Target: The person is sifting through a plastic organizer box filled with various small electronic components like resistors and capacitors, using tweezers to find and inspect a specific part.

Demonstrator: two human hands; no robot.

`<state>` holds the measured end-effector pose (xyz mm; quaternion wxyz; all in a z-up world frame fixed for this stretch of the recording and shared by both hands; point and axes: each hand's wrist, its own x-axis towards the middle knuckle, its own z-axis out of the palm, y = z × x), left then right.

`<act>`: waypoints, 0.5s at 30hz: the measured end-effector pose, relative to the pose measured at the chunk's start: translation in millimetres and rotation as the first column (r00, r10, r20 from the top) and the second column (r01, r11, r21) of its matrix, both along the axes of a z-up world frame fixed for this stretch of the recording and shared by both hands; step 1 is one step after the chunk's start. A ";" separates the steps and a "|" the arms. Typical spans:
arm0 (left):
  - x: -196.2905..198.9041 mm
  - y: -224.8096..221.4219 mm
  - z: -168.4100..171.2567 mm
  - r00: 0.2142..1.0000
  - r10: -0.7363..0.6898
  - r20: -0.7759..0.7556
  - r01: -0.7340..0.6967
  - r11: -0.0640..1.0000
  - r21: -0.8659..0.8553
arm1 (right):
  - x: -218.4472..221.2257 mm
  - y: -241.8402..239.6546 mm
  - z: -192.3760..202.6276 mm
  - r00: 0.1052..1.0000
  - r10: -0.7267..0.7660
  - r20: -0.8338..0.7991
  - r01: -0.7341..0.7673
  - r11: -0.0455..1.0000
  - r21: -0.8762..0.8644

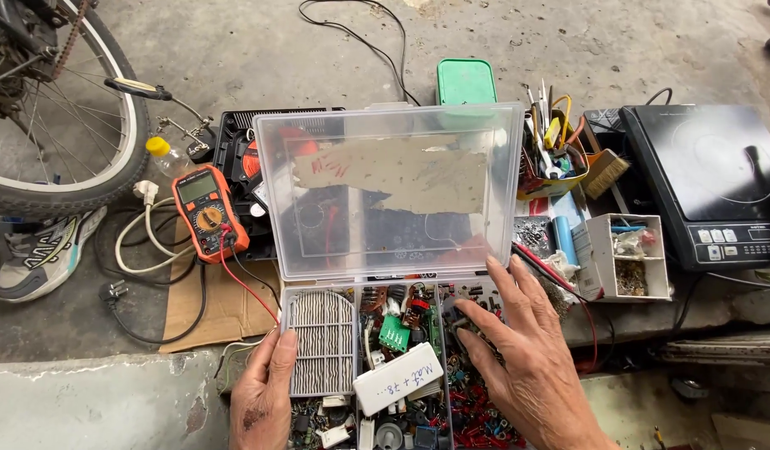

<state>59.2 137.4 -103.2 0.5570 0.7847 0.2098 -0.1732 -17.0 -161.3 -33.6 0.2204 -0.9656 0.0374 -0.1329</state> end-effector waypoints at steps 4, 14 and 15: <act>2.1 -4.4 2.0 0.999 0.042 -0.023 -0.042 0.999 -0.030 | -10.8 -3.9 -3.3 0.998 -0.055 0.030 0.055 0.998 0.020; 2.6 -6.5 6.0 1.000 0.017 -0.020 -0.017 1.000 0.016 | 3.3 -7.2 6.9 0.999 -0.046 0.021 0.046 0.999 0.007; 1.9 -7.3 9.3 1.000 0.023 -0.021 -0.023 1.000 0.006 | 7.2 -5.6 9.5 0.999 -0.029 0.043 0.029 1.000 0.009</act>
